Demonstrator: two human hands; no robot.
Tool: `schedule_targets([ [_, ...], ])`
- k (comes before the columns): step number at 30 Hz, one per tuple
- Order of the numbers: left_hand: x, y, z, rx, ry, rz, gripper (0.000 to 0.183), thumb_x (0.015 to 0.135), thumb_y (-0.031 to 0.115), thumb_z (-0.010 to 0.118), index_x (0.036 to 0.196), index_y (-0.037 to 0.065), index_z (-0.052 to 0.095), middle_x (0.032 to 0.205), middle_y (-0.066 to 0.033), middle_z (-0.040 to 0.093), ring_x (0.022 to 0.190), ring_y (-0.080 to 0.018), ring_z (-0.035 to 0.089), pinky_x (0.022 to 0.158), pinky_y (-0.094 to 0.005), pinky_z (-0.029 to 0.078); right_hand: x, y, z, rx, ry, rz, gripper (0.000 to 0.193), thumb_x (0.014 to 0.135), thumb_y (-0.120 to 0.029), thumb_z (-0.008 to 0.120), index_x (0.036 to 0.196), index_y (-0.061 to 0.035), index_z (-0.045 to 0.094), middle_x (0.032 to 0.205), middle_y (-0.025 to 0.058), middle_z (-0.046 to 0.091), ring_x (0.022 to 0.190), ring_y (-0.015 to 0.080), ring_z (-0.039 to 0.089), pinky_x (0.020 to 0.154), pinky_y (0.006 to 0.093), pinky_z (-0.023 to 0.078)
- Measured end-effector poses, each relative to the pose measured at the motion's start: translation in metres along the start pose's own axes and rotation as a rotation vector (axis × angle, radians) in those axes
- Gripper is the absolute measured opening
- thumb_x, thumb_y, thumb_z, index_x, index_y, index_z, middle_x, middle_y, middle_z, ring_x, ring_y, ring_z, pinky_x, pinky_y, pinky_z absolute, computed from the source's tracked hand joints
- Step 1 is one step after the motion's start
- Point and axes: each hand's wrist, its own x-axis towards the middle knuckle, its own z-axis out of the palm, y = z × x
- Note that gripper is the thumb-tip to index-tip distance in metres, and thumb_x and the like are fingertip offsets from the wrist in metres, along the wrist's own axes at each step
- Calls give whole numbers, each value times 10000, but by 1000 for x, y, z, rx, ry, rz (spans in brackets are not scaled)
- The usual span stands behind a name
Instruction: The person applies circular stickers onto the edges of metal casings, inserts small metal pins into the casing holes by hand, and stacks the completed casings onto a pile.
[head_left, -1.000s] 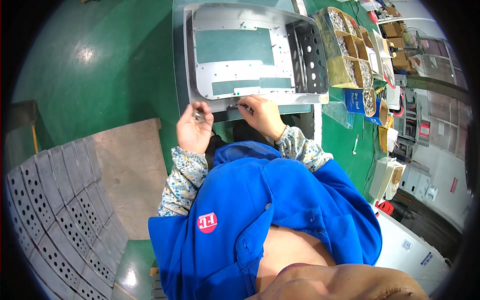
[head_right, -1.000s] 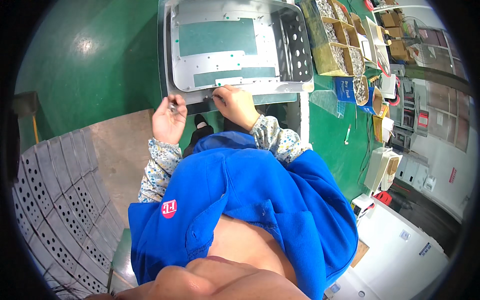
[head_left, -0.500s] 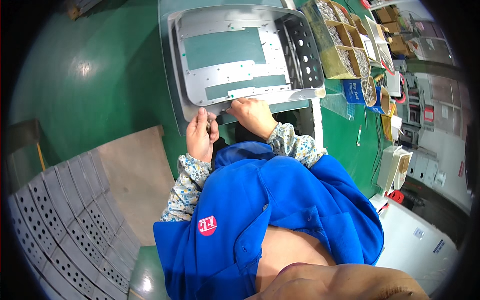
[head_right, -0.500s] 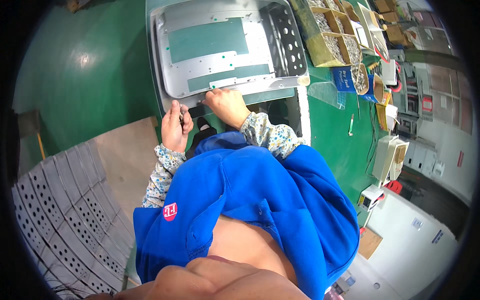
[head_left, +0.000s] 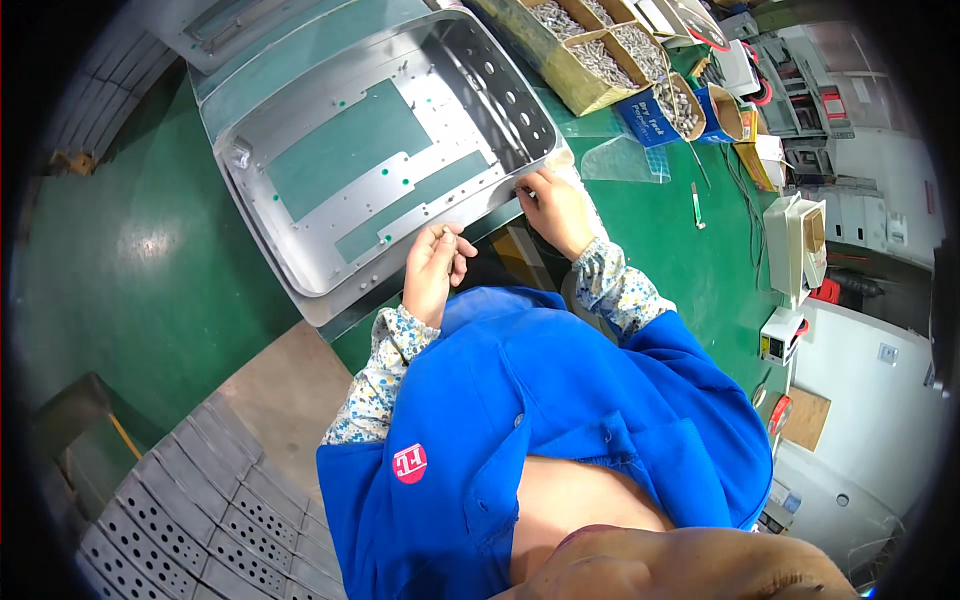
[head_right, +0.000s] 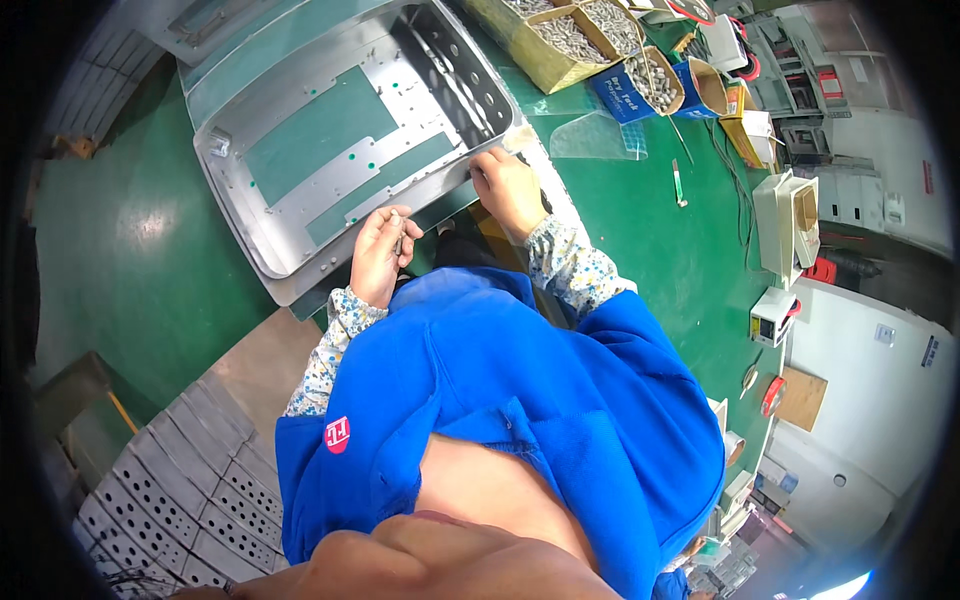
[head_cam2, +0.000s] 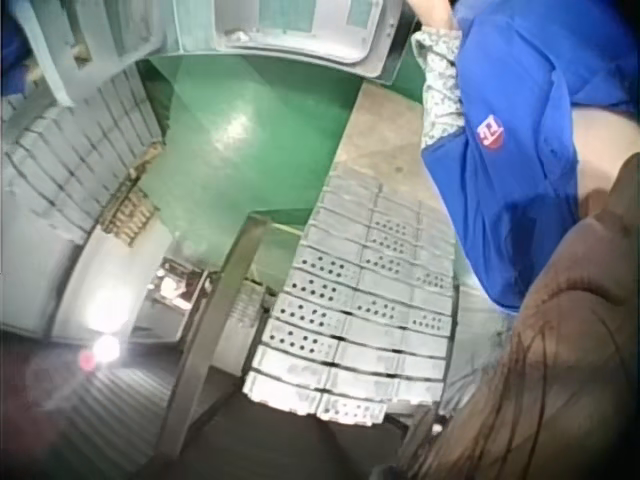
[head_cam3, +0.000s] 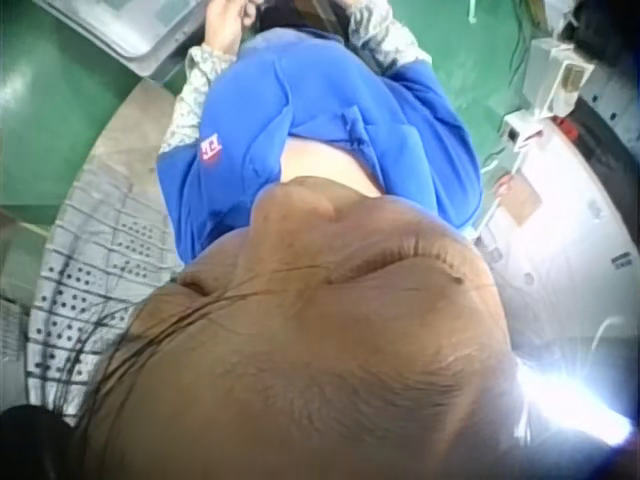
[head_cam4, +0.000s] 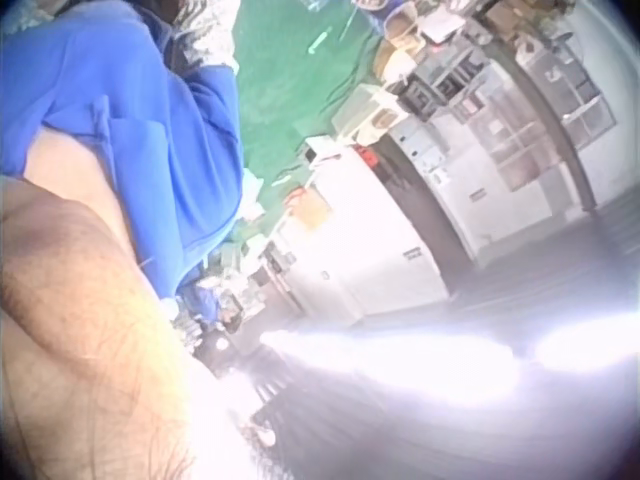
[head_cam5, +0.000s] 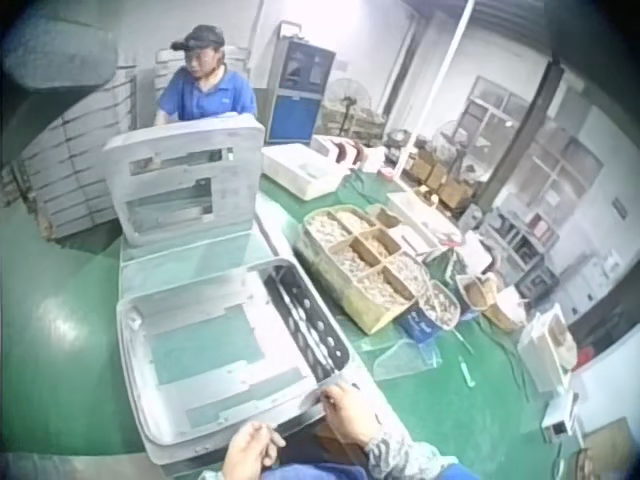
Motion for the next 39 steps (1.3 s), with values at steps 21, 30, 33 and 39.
schedule_targets([
  [21,47,-6,37,-165,-264,-308,177,869,190,562,857,14,568,608,21,456,470,-36,337,423,-178,270,23,16,-50,1168,-698,186,138,806,-132,597,868,-13,629,779,91,614,755,150,594,692,284,457],
  [30,47,-4,38,-165,6,-199,206,905,167,471,988,1,561,760,-13,529,631,-60,441,555,-193,366,23,44,-19,169,-154,-219,98,709,-65,589,806,-52,588,751,87,543,721,257,554,659,362,428],
  [33,46,9,39,-168,37,-177,196,906,161,468,982,5,559,759,-13,527,630,-62,441,554,-194,366,24,38,-19,12,-191,-356,136,686,-85,554,818,-57,566,777,65,515,776,228,525,721,323,396],
  [39,77,46,55,-158,60,-46,193,909,165,465,971,6,555,747,-20,525,644,-72,462,558,-197,378,27,44,-16,-16,-193,-441,78,684,-116,516,739,-64,536,736,63,499,747,210,530,699,314,403],
])
